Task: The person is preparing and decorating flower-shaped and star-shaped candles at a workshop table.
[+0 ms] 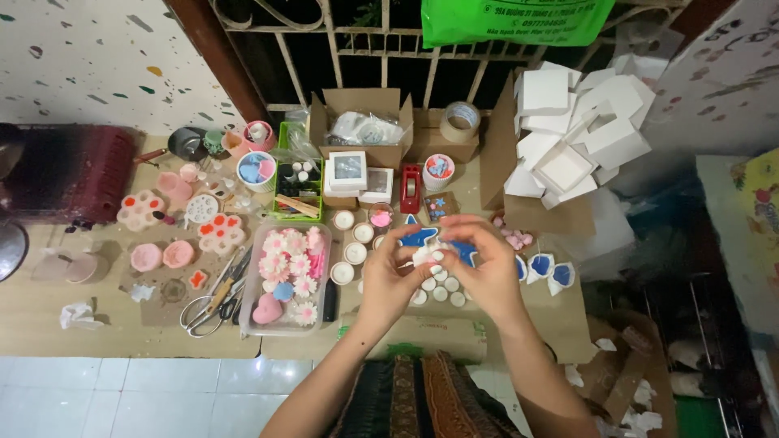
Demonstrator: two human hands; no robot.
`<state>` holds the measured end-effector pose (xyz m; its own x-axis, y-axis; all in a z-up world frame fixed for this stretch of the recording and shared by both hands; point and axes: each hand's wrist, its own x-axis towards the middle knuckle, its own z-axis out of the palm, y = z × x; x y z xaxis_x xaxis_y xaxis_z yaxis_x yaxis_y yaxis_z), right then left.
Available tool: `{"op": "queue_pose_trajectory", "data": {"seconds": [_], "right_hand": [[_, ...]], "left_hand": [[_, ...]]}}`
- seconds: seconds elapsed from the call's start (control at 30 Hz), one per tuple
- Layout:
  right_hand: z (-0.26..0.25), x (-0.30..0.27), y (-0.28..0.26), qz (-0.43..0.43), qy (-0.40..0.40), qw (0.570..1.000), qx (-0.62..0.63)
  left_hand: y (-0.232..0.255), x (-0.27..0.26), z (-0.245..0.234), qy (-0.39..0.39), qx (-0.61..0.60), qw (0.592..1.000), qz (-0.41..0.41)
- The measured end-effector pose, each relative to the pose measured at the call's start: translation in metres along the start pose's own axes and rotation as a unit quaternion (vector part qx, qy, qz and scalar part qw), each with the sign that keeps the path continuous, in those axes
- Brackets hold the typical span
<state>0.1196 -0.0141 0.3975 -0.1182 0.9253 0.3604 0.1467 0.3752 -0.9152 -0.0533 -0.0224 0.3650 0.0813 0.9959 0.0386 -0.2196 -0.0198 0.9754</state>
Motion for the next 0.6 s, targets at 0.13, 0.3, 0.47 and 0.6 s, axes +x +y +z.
{"op": "queue_pose_trajectory", "data": {"seconds": [0.13,0.3,0.47,0.6], "right_hand": [[0.004,0.0,0.007,0.002,0.0,1.0,-0.021],[0.012,0.001,0.013,0.069,0.072,0.994,-0.035],[0.005,0.011,0.033,0.135,0.071,0.984,0.091],[-0.001,0.011,0.067,0.18,0.041,0.978,0.096]], "left_hand": [[-0.004,0.001,-0.009,-0.027,0.077,0.997,0.007],[-0.005,0.006,-0.017,-0.046,0.119,0.992,0.007],[-0.012,0.01,-0.025,-0.112,0.01,0.993,-0.025],[-0.02,0.011,-0.028,-0.127,-0.009,0.992,-0.018]]}}
